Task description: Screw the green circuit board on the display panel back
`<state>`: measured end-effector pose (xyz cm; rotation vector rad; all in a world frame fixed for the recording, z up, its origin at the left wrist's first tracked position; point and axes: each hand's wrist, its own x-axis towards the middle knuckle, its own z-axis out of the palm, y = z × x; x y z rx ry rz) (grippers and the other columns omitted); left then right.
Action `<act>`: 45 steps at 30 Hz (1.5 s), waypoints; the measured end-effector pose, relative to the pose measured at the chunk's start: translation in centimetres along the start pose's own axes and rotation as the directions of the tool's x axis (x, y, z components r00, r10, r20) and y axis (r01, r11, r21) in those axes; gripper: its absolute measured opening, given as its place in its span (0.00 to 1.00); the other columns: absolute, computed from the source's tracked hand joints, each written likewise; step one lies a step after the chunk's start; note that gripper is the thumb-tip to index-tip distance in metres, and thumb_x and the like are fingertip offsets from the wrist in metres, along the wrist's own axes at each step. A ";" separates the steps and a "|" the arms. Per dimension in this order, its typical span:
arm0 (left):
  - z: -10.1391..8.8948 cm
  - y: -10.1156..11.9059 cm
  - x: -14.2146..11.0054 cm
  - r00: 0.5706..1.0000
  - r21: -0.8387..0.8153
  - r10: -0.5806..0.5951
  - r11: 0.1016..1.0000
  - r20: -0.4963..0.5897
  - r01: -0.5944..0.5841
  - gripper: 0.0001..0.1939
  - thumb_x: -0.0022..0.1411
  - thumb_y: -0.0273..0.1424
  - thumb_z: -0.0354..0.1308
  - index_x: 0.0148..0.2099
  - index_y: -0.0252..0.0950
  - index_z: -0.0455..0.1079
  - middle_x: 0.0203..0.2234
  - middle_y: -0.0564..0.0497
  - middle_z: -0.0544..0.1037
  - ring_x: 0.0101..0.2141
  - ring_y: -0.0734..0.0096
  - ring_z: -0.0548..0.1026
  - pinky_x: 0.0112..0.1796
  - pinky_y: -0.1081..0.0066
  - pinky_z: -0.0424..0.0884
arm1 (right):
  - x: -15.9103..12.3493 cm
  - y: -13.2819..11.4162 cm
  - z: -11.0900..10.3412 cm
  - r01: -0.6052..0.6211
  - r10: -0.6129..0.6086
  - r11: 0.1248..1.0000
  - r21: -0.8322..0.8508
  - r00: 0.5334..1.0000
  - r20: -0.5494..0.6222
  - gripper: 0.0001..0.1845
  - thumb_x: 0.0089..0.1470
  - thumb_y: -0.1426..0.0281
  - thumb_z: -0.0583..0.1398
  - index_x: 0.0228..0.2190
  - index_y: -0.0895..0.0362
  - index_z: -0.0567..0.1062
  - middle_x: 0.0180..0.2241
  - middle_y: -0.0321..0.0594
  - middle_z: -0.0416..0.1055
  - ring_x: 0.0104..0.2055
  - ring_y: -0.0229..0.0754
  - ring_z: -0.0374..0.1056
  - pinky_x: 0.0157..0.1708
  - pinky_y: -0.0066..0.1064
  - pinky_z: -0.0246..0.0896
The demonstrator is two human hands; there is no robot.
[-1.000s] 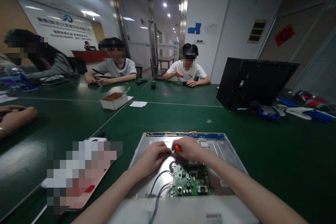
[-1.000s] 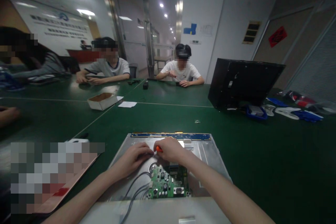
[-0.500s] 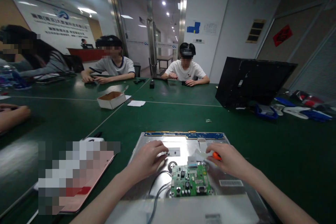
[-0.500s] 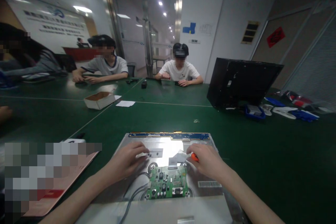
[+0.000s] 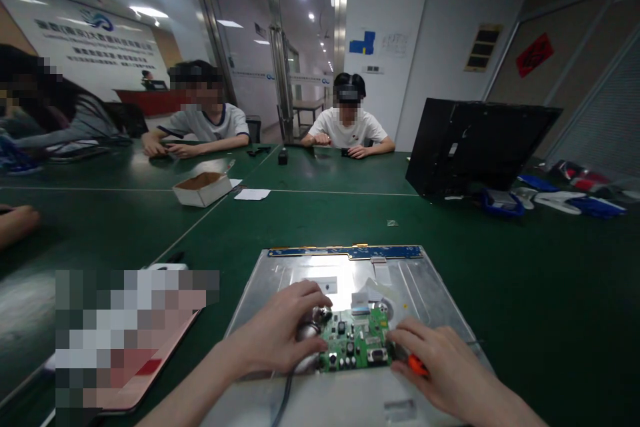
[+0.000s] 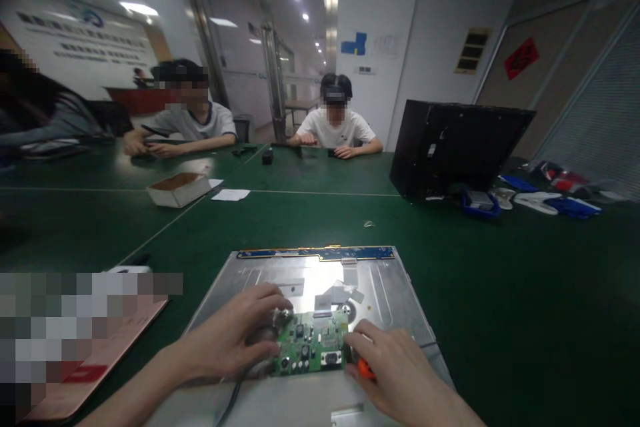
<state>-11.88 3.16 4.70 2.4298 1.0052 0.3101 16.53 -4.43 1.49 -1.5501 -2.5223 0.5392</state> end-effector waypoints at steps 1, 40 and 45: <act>0.1 0.0 0.0 1.000 0.003 0.002 1.000 0.005 -0.002 0.18 0.53 0.35 0.65 0.46 0.38 0.70 0.42 0.48 0.72 0.41 0.58 0.70 0.41 0.63 0.67 | 0.2 -0.1 0.0 0.017 -0.017 1.000 -0.004 1.000 -0.013 0.15 0.58 0.71 0.56 0.47 0.48 0.70 0.47 0.39 0.71 0.40 0.46 0.71 0.36 0.37 0.63; 0.5 -3.5 0.3 0.988 0.147 0.038 0.989 -0.150 -0.016 0.05 0.61 0.29 0.54 0.39 0.36 0.70 0.33 0.47 0.73 0.35 0.61 0.70 0.34 0.66 0.62 | 10.8 -4.4 -2.2 0.271 -0.274 0.918 -0.291 0.961 0.032 0.09 0.57 0.68 0.58 0.39 0.57 0.72 0.40 0.44 0.73 0.34 0.46 0.71 0.27 0.32 0.55; 0.4 -1.9 -0.2 0.996 0.056 0.075 0.996 -0.040 -0.072 0.03 0.56 0.28 0.58 0.35 0.36 0.67 0.31 0.50 0.71 0.34 0.63 0.68 0.35 0.67 0.63 | 7.1 -5.5 -2.1 0.351 -0.342 0.891 -0.289 0.936 0.082 0.21 0.48 0.53 0.63 0.38 0.55 0.71 0.37 0.41 0.73 0.30 0.46 0.69 0.23 0.33 0.55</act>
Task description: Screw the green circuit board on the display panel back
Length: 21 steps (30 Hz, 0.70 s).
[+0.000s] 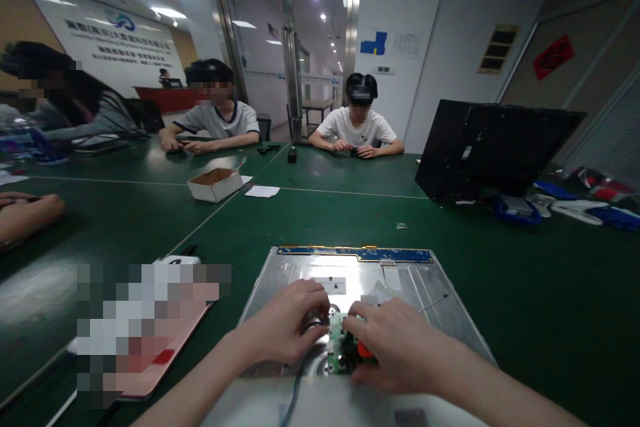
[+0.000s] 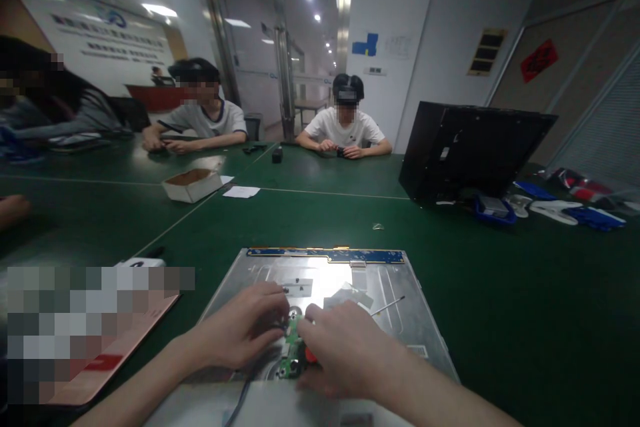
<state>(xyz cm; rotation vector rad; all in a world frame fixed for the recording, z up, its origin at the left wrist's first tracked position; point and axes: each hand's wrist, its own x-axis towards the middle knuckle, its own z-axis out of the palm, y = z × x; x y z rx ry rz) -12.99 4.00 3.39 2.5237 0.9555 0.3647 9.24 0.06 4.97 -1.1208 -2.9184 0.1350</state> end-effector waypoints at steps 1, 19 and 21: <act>0.0 0.2 0.0 1.000 -0.009 -0.003 1.000 0.011 0.004 0.05 0.55 0.28 0.58 0.36 0.37 0.67 0.32 0.50 0.71 0.34 0.63 0.68 0.35 0.66 0.63 | -0.2 -0.3 0.2 0.014 -0.014 1.000 -0.024 1.000 -0.001 0.22 0.47 0.55 0.63 0.39 0.56 0.70 0.37 0.42 0.72 0.29 0.46 0.69 0.21 0.33 0.55; 0.0 -1.3 0.3 1.000 -0.199 0.020 0.980 -0.013 -0.022 0.19 0.70 0.40 0.41 0.40 0.36 0.70 0.34 0.48 0.73 0.36 0.62 0.70 0.40 0.66 0.63 | -0.3 1.4 -2.4 -0.016 0.007 0.992 -0.122 0.997 -0.076 0.04 0.53 0.70 0.56 0.32 0.57 0.71 0.28 0.39 0.74 0.23 0.37 0.64 0.20 0.32 0.37; 0.2 -2.0 0.5 1.000 -0.242 -0.015 0.970 -0.017 0.010 0.25 0.71 0.44 0.38 0.37 0.35 0.70 0.30 0.49 0.73 0.33 0.64 0.69 0.37 0.68 0.63 | 0.0 2.3 -2.4 -0.052 0.039 0.992 -0.116 0.993 -0.114 0.04 0.54 0.72 0.56 0.31 0.58 0.72 0.28 0.39 0.74 0.24 0.37 0.64 0.21 0.32 0.37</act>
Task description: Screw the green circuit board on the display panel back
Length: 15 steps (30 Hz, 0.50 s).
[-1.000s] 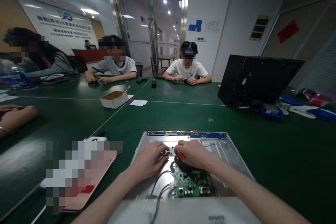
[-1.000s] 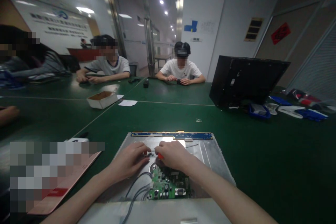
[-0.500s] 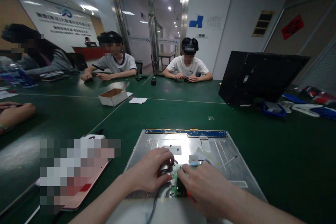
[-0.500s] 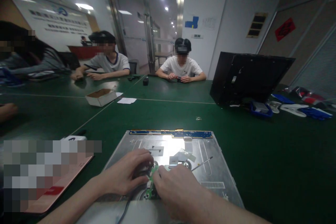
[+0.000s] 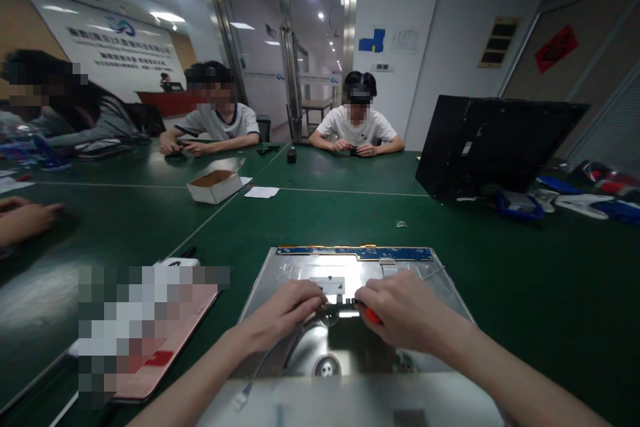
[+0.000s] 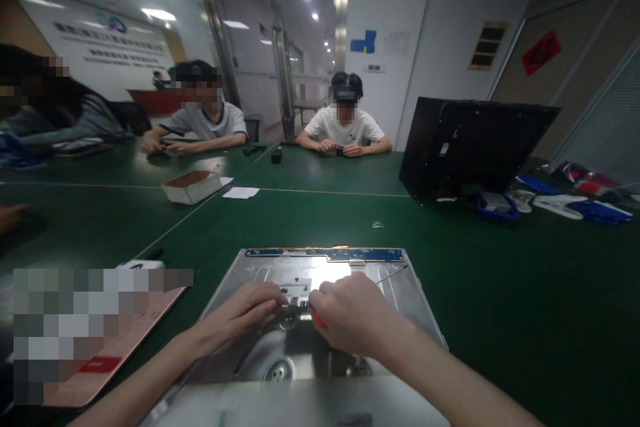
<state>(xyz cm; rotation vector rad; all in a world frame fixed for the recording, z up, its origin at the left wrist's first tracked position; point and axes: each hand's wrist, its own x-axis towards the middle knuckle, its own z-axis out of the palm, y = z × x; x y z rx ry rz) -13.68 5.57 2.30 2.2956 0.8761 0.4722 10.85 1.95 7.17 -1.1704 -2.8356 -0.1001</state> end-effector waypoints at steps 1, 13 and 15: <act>0.1 -0.3 0.1 1.000 -0.028 -0.018 0.999 -0.002 0.018 0.27 0.71 0.46 0.36 0.35 0.35 0.70 0.28 0.50 0.73 0.31 0.65 0.69 0.35 0.69 0.63 | 0.2 0.4 0.2 -0.015 0.016 1.000 0.007 1.000 -0.024 0.05 0.54 0.73 0.56 0.31 0.58 0.72 0.29 0.39 0.75 0.24 0.37 0.64 0.21 0.32 0.37; 0.6 -0.2 -0.3 0.983 -0.184 -0.172 0.970 -0.061 0.158 0.20 0.66 0.43 0.45 0.39 0.36 0.73 0.32 0.50 0.77 0.33 0.65 0.71 0.35 0.69 0.67 | 0.7 1.5 0.8 -0.076 0.081 0.994 0.073 0.994 -0.070 0.07 0.58 0.72 0.56 0.34 0.57 0.75 0.30 0.38 0.76 0.27 0.38 0.66 0.24 0.31 0.42; 0.5 -0.2 -0.2 0.987 -0.172 -0.154 0.975 -0.056 0.142 0.25 0.68 0.46 0.42 0.39 0.36 0.74 0.31 0.49 0.76 0.32 0.65 0.71 0.35 0.69 0.67 | 0.2 0.9 -0.2 -0.058 0.061 0.995 0.087 0.998 -0.035 0.05 0.56 0.71 0.57 0.32 0.56 0.75 0.29 0.38 0.76 0.26 0.38 0.66 0.23 0.31 0.42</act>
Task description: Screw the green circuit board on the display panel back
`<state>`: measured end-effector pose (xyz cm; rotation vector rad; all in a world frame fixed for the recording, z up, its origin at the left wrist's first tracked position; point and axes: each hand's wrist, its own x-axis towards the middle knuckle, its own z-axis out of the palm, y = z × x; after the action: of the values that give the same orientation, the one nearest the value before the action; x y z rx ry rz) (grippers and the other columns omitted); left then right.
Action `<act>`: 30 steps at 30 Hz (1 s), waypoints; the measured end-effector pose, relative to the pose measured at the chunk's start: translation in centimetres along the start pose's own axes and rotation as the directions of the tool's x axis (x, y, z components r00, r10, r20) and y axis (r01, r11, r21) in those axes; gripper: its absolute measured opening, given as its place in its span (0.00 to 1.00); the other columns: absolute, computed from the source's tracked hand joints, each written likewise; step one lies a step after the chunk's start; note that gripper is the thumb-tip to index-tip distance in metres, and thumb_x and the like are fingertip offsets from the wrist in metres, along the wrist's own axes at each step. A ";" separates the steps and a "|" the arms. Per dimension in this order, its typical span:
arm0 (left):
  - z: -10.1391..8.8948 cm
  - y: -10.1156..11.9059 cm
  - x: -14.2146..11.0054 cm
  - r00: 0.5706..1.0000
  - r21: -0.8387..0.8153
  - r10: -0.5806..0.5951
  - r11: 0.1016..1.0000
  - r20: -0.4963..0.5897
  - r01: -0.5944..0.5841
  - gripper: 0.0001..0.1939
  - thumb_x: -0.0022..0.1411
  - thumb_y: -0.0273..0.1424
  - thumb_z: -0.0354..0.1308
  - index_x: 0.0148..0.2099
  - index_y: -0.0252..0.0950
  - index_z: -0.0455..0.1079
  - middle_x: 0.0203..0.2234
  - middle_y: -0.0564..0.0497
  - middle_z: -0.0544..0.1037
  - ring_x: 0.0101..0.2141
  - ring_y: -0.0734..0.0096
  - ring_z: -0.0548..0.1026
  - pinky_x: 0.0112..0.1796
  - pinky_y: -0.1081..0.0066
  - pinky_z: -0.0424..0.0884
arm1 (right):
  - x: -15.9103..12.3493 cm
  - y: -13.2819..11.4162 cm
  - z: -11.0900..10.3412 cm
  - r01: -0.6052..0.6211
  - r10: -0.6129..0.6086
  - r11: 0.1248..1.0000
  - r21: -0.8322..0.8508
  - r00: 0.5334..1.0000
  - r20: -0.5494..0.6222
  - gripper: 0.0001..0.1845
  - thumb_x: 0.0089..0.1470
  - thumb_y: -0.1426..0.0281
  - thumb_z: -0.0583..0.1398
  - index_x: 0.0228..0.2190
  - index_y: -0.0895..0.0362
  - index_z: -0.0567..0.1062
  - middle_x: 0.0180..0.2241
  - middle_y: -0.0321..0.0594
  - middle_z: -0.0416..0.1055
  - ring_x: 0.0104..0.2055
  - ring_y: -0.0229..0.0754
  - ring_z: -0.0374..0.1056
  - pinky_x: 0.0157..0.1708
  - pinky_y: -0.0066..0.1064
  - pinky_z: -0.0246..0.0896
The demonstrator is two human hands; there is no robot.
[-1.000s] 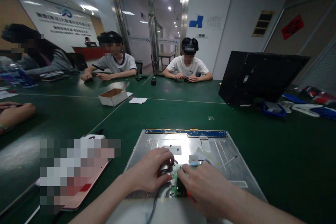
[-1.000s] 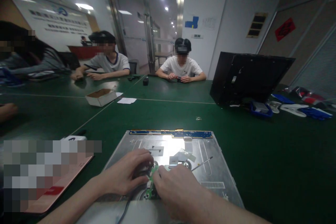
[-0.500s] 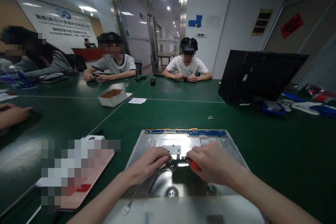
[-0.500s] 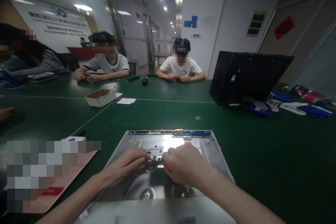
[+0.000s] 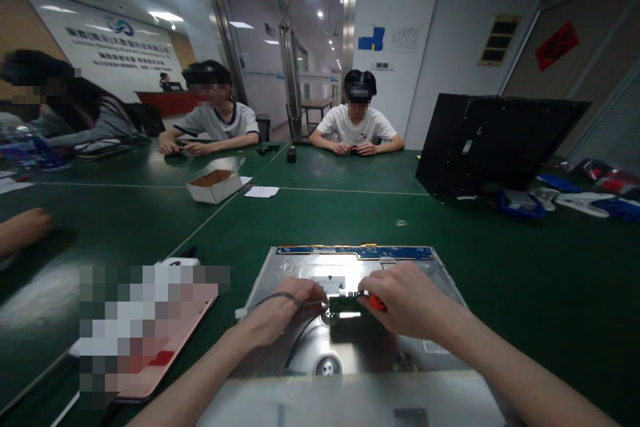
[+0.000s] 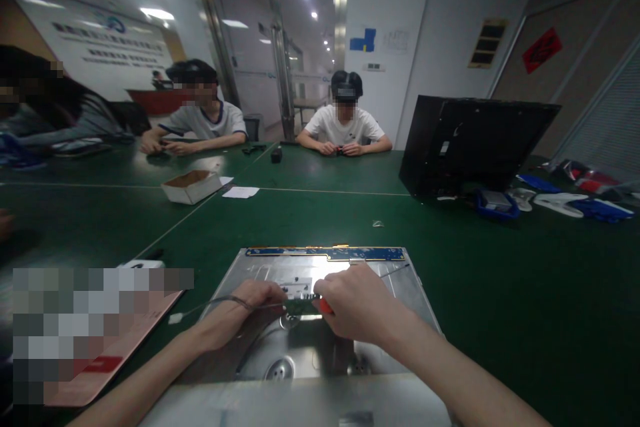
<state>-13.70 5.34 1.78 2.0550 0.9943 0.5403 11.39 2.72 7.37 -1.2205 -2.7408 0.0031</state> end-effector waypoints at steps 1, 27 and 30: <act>0.0 0.0 0.1 1.000 -0.017 0.007 1.000 0.000 -0.007 0.28 0.69 0.47 0.38 0.39 0.35 0.74 0.30 0.49 0.77 0.32 0.65 0.71 0.35 0.69 0.67 | -0.2 -0.4 -0.4 0.015 -0.015 1.000 0.015 0.999 0.045 0.04 0.55 0.70 0.59 0.31 0.56 0.74 0.28 0.37 0.76 0.26 0.38 0.66 0.23 0.31 0.42; 0.4 1.9 0.0 0.988 0.254 0.055 0.963 0.142 -0.090 0.21 0.50 0.39 0.68 0.45 0.37 0.73 0.34 0.50 0.71 0.34 0.62 0.69 0.35 0.68 0.63 | -0.4 -1.7 1.5 0.131 -0.165 0.983 0.131 0.940 0.300 0.09 0.50 0.65 0.63 0.34 0.54 0.73 0.31 0.38 0.75 0.28 0.41 0.68 0.22 0.29 0.48; 0.3 1.9 0.0 0.984 0.254 0.053 0.962 0.170 -0.096 0.23 0.49 0.40 0.69 0.47 0.38 0.73 0.36 0.49 0.71 0.37 0.60 0.69 0.37 0.66 0.64 | -0.4 -1.2 0.1 0.100 -0.149 0.974 0.205 0.959 0.243 0.09 0.49 0.69 0.64 0.35 0.55 0.73 0.33 0.39 0.75 0.31 0.42 0.69 0.26 0.30 0.55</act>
<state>-12.68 4.45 3.09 2.3368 0.9341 0.2846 10.78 1.58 7.31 -1.0592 -2.9464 0.4300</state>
